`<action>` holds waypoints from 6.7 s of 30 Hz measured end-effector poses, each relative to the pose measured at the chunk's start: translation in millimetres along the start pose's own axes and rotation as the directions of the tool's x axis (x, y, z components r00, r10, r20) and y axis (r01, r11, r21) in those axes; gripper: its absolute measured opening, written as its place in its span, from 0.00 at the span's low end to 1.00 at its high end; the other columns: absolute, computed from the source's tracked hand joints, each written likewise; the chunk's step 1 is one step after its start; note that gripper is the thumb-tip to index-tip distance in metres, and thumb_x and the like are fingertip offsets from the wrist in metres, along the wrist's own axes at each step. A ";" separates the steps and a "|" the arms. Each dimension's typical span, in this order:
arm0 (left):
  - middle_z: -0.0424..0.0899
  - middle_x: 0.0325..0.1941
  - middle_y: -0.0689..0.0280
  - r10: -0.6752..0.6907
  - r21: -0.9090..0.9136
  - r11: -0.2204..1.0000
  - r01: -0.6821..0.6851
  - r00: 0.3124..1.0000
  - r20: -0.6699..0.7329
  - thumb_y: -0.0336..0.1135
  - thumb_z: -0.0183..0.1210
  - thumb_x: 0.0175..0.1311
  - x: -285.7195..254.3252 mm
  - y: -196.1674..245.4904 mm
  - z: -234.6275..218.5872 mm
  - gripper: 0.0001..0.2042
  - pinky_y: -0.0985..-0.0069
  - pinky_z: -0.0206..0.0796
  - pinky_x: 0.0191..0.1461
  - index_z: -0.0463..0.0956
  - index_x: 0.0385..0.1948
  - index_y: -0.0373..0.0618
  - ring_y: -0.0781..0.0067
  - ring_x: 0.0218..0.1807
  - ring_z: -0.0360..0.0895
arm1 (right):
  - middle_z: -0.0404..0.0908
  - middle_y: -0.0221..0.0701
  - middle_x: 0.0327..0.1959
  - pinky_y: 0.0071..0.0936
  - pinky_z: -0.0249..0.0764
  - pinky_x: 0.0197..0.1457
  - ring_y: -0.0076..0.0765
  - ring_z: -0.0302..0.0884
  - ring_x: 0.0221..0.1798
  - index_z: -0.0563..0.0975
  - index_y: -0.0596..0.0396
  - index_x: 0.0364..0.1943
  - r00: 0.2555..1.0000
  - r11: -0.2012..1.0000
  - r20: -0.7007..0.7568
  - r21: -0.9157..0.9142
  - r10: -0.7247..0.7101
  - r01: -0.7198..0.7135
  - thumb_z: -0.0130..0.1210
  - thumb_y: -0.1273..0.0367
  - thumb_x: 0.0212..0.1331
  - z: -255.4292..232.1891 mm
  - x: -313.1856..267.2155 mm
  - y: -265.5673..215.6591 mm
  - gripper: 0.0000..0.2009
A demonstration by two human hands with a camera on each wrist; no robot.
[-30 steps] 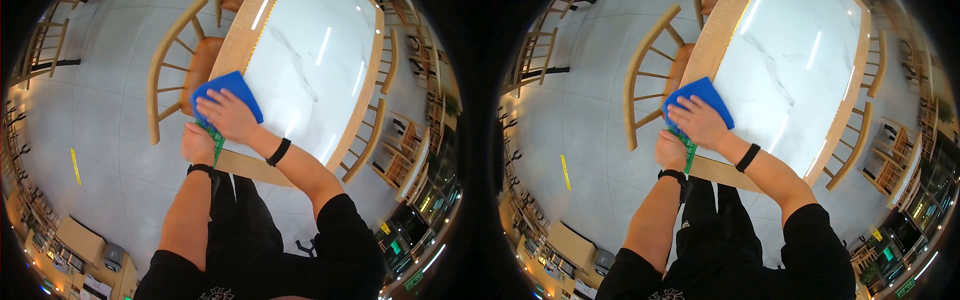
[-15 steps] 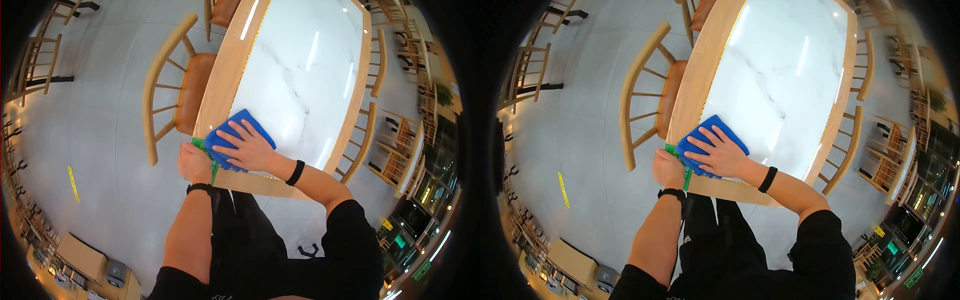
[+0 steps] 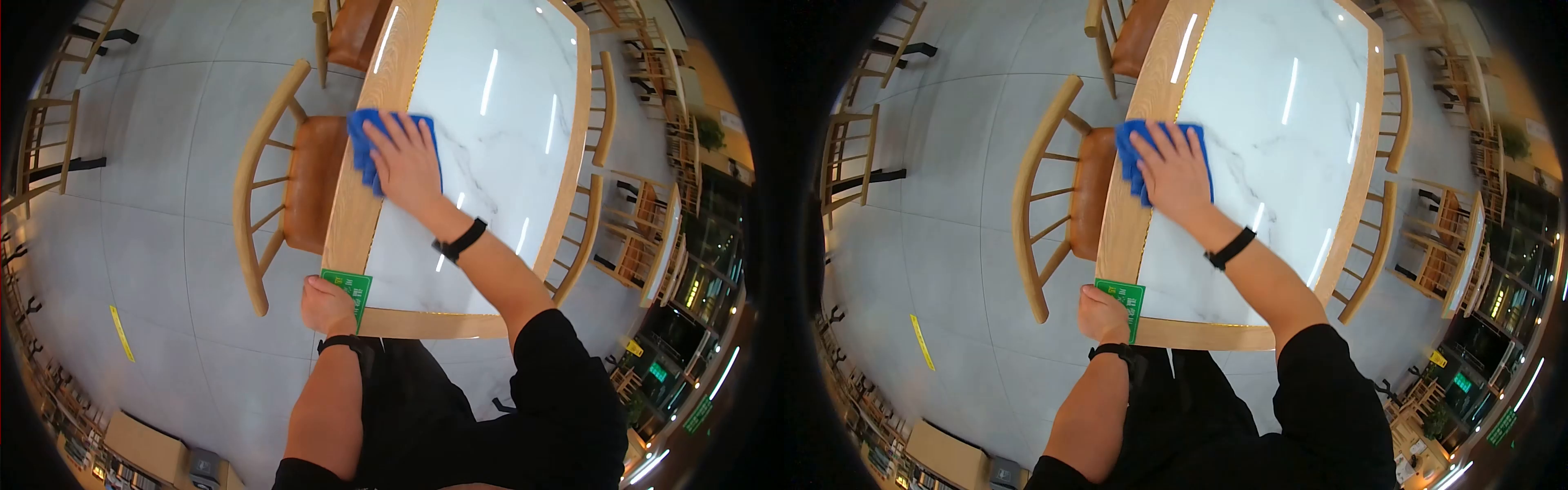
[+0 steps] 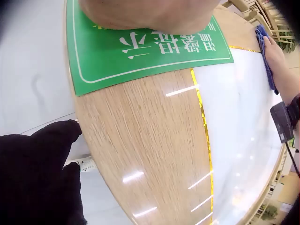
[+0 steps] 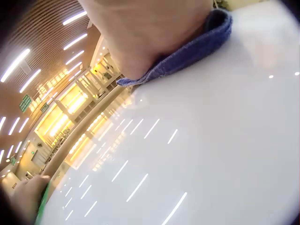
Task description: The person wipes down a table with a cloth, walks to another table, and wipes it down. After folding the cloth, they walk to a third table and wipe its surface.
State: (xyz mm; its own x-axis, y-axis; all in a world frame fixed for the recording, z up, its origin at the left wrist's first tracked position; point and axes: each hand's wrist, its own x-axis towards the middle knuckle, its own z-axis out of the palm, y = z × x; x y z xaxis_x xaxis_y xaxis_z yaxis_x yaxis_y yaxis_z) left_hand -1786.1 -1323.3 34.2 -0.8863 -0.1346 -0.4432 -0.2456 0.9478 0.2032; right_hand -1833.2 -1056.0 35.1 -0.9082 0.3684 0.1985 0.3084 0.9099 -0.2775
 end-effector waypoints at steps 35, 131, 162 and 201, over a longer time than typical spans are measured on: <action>0.89 0.41 0.47 -0.026 0.040 0.999 0.029 0.995 -0.093 0.51 0.34 0.79 -7.7 8.6 0.4 0.28 0.41 0.75 0.46 0.82 0.40 0.41 0.33 0.43 0.83 | 0.71 0.39 0.76 0.55 0.58 0.80 0.54 0.65 0.77 0.76 0.47 0.68 0.940 0.940 -0.003 -0.032 0.340 -0.340 0.57 0.70 0.68 -84.7 -252.5 53.1 0.23; 0.85 0.47 0.38 0.413 0.261 0.867 -0.423 0.906 0.096 0.31 0.44 0.75 4.4 -21.0 1.6 0.10 0.50 0.78 0.49 0.70 0.44 0.30 0.39 0.48 0.85 | 0.69 0.47 0.74 0.62 0.55 0.80 0.63 0.62 0.77 0.73 0.50 0.69 0.550 0.562 -0.280 -0.043 0.787 -0.826 0.55 0.70 0.66 -102.3 -354.0 111.2 0.25; 0.88 0.44 0.42 0.182 0.133 0.976 -0.171 0.981 -0.072 0.49 0.32 0.80 4.0 -8.9 9.4 0.29 0.42 0.76 0.50 0.82 0.42 0.35 0.32 0.45 0.84 | 0.61 0.46 0.81 0.61 0.50 0.82 0.65 0.55 0.81 0.71 0.47 0.74 0.718 0.717 -0.166 -0.077 0.676 -0.693 0.55 0.66 0.67 -117.2 -429.7 78.3 0.29; 0.90 0.44 0.49 0.095 0.108 0.991 -0.083 0.989 -0.116 0.50 0.32 0.80 -6.4 3.9 3.9 0.28 0.44 0.77 0.49 0.84 0.40 0.44 0.36 0.46 0.85 | 0.73 0.36 0.75 0.50 0.59 0.80 0.46 0.68 0.76 0.79 0.42 0.67 0.965 0.980 0.224 0.115 0.134 -0.163 0.62 0.68 0.57 -91.0 -370.5 -39.8 0.29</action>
State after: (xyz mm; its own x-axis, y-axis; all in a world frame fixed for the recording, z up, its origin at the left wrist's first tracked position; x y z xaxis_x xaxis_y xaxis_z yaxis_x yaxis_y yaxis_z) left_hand -1779.9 -1317.5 34.4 -0.9451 -0.0765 -0.3178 -0.1277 0.9814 0.1435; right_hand -1483.2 -1211.3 58.1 -0.8986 0.4352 -0.0563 0.4179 0.8097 -0.4120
